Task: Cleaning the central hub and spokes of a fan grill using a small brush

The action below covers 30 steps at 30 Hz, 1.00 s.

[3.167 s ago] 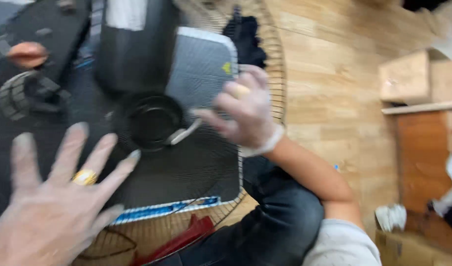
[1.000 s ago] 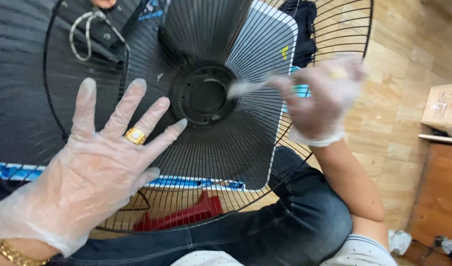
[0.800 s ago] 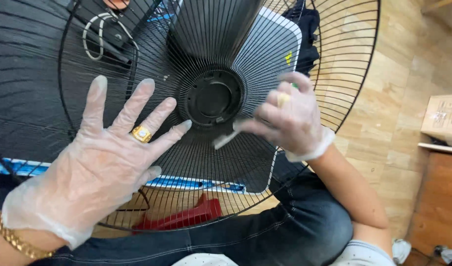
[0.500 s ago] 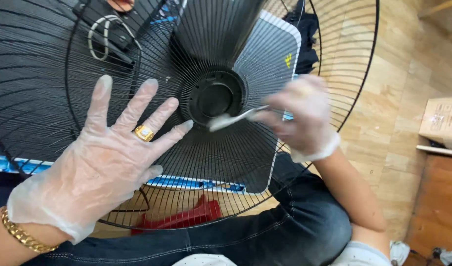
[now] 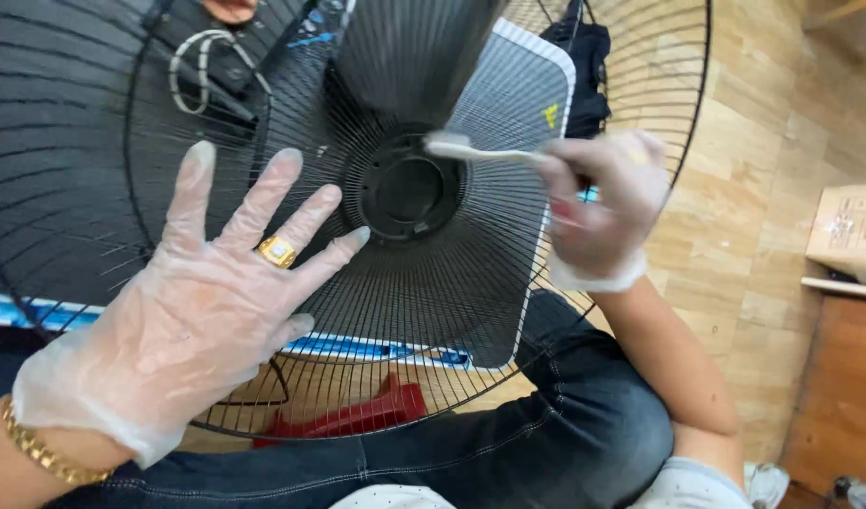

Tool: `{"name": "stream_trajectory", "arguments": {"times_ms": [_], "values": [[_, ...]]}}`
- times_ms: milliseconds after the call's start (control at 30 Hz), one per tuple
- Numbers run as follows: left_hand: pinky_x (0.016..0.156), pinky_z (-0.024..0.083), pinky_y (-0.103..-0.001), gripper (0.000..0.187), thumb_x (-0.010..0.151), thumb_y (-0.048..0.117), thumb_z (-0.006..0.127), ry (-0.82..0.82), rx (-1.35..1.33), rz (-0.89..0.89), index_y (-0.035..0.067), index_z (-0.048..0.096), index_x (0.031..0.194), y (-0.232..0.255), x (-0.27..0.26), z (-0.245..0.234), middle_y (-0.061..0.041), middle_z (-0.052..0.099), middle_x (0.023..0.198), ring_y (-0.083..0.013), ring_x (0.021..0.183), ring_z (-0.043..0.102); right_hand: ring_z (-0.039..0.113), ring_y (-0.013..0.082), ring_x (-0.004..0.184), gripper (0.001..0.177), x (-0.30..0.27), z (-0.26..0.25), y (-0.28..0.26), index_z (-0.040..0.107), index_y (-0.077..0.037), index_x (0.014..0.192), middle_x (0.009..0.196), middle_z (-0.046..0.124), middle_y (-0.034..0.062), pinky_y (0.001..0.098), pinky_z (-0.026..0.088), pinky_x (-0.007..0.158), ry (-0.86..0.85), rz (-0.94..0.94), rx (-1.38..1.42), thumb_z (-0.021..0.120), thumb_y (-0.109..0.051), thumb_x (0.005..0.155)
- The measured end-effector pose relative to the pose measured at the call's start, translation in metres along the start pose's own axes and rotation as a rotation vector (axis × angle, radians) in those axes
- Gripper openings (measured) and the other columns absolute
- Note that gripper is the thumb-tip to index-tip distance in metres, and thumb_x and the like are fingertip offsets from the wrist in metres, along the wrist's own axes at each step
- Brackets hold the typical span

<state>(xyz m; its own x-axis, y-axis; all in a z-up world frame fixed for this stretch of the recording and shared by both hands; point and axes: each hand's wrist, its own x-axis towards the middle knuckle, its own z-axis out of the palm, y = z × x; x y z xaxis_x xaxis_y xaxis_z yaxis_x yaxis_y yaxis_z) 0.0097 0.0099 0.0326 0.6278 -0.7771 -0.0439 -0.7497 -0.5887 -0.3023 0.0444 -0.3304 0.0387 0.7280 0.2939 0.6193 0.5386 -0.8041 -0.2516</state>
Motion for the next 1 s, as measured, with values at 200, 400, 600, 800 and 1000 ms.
{"name": "stream_trajectory", "arguments": {"times_ms": [200,400,600,800,1000], "values": [[0.121,0.009,-0.077,0.087,0.082,0.073,0.032,-0.03,0.037,0.015,0.04,0.024,0.162,-0.001,0.0,0.004,0.0,0.036,0.171,-0.0381,0.161,0.029,0.055,0.0186,0.074,0.029,-0.012,0.01,-0.002,0.067,-0.013,0.126,0.08,0.061,-0.0057,0.0424,0.037,0.099,-0.408,-0.141,0.038,0.08,-0.024,0.102],[0.121,0.009,-0.078,0.085,0.084,0.069,0.03,-0.034,0.011,0.008,0.04,0.019,0.162,-0.001,0.002,0.014,-0.001,0.028,0.174,-0.0379,0.161,0.025,0.061,0.0205,0.073,0.052,-0.042,0.017,0.024,0.033,-0.014,0.16,0.091,0.059,0.0114,0.0325,0.046,0.048,-0.195,-0.618,-1.081,0.038,-0.006,0.109],[0.123,0.014,-0.074,0.089,0.077,0.068,0.045,0.043,-0.069,-0.03,0.04,0.03,0.16,-0.002,-0.001,0.009,0.001,0.039,0.169,-0.0352,0.159,0.032,0.055,0.0189,0.061,0.017,-0.002,0.007,-0.004,0.072,-0.004,0.121,0.109,0.081,0.0088,0.0378,0.045,0.086,-0.099,-0.195,-0.057,0.069,0.002,0.105],[0.123,0.018,-0.075,0.089,0.076,0.067,0.042,0.055,-0.095,-0.026,0.037,0.027,0.159,-0.002,0.002,0.007,-0.001,0.038,0.166,-0.0359,0.157,0.032,0.048,0.02,0.063,0.054,-0.013,0.008,-0.003,0.052,-0.012,0.148,0.074,0.05,-0.0043,0.0399,0.045,0.083,-0.506,-0.277,-0.055,0.065,0.002,0.098],[0.124,0.013,-0.076,0.09,0.075,0.067,0.046,0.093,-0.128,-0.043,0.037,0.029,0.158,0.001,-0.001,0.016,-0.002,0.038,0.167,-0.0377,0.159,0.03,0.065,0.0209,0.089,0.054,-0.014,0.002,0.006,0.047,-0.008,0.153,0.102,0.069,0.0011,0.0399,0.047,0.094,-0.333,-0.107,-0.057,0.071,-0.007,0.104]]}}
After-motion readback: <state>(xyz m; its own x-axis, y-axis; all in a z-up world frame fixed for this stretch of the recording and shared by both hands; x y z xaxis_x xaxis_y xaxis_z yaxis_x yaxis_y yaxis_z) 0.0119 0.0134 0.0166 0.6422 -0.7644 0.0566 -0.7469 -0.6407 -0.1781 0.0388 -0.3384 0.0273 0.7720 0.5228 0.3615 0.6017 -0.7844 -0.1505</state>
